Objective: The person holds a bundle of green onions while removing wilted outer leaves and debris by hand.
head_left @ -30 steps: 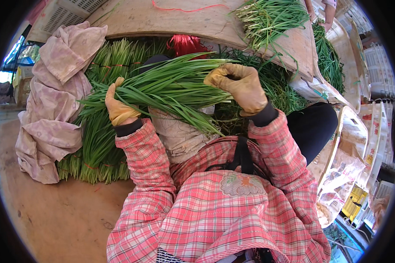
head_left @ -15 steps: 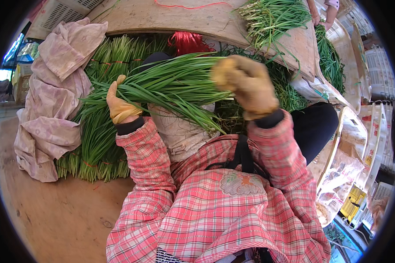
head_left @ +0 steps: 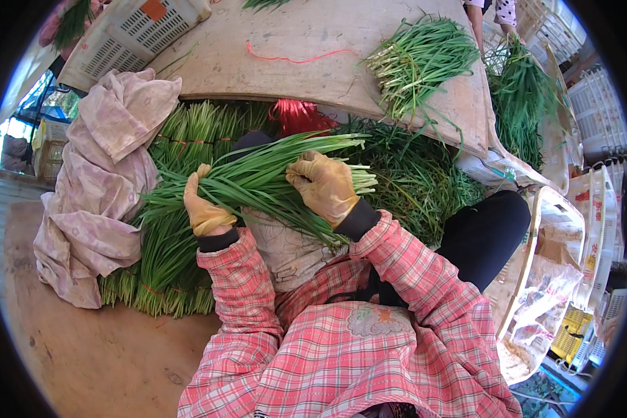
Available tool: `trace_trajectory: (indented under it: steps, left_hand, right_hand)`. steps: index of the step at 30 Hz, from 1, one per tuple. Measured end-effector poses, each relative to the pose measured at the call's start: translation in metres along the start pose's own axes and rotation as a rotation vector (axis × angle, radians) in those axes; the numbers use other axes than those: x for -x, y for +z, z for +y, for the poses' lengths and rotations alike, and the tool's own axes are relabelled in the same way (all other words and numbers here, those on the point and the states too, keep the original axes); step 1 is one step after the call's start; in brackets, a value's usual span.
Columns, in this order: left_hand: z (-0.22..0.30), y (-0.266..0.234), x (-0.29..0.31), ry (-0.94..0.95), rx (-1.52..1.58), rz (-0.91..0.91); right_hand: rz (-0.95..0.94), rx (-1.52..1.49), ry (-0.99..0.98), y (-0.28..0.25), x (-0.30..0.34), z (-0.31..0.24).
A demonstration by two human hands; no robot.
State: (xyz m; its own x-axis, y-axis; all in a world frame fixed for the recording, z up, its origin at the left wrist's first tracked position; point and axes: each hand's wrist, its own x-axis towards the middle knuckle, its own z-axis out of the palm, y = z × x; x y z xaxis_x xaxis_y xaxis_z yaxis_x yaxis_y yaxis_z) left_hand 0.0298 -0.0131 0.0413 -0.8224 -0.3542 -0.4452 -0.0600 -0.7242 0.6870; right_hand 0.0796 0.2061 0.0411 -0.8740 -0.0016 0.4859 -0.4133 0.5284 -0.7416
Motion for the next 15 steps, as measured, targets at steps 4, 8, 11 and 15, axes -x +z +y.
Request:
trace_trajectory:
  steps: [4,8,11,15]
  left_hand:
    - [-0.004,-0.002,-0.004,-0.003,-0.030,-0.072]
    - [-0.002,0.006,0.005,-0.077,-0.095,0.009]
    - [-0.001,-0.002,-0.003,-0.098,-0.079,0.022]
    - [0.002,-0.033,-0.029,-0.117,-0.069,-0.030]
  right_hand:
    - [0.107,-0.253,0.106,-0.006,0.005,0.010]
    - [-0.136,-0.848,0.523,-0.078,0.000,-0.014]
    - [0.013,-1.204,0.211,-0.141,0.019,-0.009]
    - [-0.309,-0.552,0.377,-0.193,0.053,0.010]
